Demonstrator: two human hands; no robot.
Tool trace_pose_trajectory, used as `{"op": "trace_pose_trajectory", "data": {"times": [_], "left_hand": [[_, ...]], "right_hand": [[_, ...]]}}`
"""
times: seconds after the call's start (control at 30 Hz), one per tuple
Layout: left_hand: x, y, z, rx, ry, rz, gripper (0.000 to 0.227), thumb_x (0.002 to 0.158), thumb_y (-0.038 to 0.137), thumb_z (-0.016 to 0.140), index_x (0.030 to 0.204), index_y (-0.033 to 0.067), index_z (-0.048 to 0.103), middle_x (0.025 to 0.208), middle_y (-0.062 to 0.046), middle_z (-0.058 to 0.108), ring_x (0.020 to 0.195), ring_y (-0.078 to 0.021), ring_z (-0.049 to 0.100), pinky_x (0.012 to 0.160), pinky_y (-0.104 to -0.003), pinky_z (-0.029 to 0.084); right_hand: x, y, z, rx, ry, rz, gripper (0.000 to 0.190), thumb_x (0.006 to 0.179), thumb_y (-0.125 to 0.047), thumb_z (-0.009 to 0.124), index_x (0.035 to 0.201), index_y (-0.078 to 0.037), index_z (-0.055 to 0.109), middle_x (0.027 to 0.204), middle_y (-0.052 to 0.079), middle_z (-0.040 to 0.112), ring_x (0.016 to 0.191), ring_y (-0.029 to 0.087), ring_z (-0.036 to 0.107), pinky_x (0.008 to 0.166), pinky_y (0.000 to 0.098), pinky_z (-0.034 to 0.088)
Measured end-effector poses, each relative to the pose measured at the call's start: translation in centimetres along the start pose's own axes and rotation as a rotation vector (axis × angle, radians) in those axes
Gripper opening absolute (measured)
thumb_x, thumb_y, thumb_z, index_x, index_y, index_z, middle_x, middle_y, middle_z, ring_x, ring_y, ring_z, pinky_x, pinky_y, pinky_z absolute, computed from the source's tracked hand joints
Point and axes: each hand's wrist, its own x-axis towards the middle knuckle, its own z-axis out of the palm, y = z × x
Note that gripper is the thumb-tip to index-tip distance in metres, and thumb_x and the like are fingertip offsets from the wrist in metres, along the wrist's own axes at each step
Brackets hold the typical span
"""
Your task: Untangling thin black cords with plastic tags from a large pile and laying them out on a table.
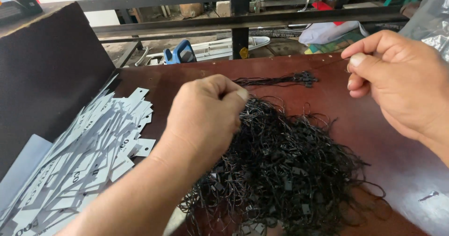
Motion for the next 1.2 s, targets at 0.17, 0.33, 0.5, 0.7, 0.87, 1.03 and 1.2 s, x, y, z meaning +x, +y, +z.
{"op": "trace_pose_trajectory", "data": {"times": [0.17,0.33,0.5,0.7,0.87,1.03,1.2], "left_hand": [[6.2,-3.3,0.6,0.315,0.103,0.150,0.024,0.105,0.032,0.056,0.089,0.0176,0.066,0.079,-0.002,0.070,0.070,-0.0196,0.059,0.066,-0.041,0.046],[10.7,-6.5,3.1,0.558,-0.090,0.368,0.022,0.102,0.032,0.047,0.099,0.0143,0.060,0.097,-0.016,0.073,0.091,-0.0435,0.064,0.073,-0.055,0.049],[7.3,-6.8,3.0,0.552,-0.064,0.356,0.022,0.100,0.033,0.048,0.107,0.0199,0.064,0.099,-0.014,0.075,0.091,-0.0470,0.066,0.075,-0.057,0.050],[6.7,-4.9,2.0,0.451,-0.029,0.283,0.021,0.097,0.034,0.054,0.094,0.0200,0.069,0.093,-0.008,0.076,0.089,-0.0369,0.067,0.075,-0.050,0.050],[11.5,-4.0,0.5,0.382,0.152,0.197,0.021,0.097,0.032,0.057,0.092,0.0220,0.075,0.090,-0.003,0.076,0.088,-0.0265,0.066,0.075,-0.047,0.051],[16.0,-5.4,1.1,0.438,0.182,0.167,0.013,0.095,0.027,0.066,0.092,0.0256,0.079,0.096,-0.001,0.075,0.095,-0.0260,0.066,0.077,-0.047,0.054],[18.8,-5.5,1.8,0.541,0.166,0.206,0.018,0.093,0.022,0.062,0.092,0.0268,0.079,0.103,-0.003,0.074,0.096,-0.0312,0.066,0.077,-0.049,0.055]], "right_hand": [[0.5,0.2,2.2,-0.201,-0.054,0.117,0.012,0.104,-0.005,0.054,0.109,-0.007,0.065,0.082,0.015,0.066,0.076,0.019,0.064,0.071,0.0289,0.052],[0.7,0.9,3.8,-0.324,-0.078,0.165,0.012,0.100,-0.011,0.055,0.101,-0.012,0.067,0.091,0.006,0.070,0.083,0.016,0.070,0.075,0.0318,0.054],[0.4,2.2,3.0,-0.278,-0.083,0.206,0.015,0.101,-0.006,0.052,0.105,-0.007,0.066,0.098,0.010,0.069,0.081,0.020,0.069,0.070,0.0325,0.052],[0.9,2.0,3.2,-0.319,-0.085,0.257,0.015,0.101,-0.007,0.055,0.106,-0.006,0.069,0.098,0.013,0.070,0.083,0.022,0.069,0.071,0.0336,0.053],[3.1,2.8,3.9,-0.355,-0.096,0.216,0.012,0.096,-0.008,0.061,0.105,-0.008,0.070,0.087,0.012,0.070,0.079,0.020,0.069,0.070,0.0316,0.054],[6.7,5.0,4.8,-0.797,-0.131,-0.048,0.014,0.097,-0.026,0.059,0.104,-0.023,0.071,0.090,0.006,0.073,0.090,0.031,0.065,0.078,0.0463,0.044],[9.3,8.1,4.7,-0.859,-0.129,-0.246,0.014,0.097,-0.019,0.059,0.102,-0.019,0.072,0.096,0.007,0.073,0.095,0.034,0.063,0.082,0.0486,0.045]]}}
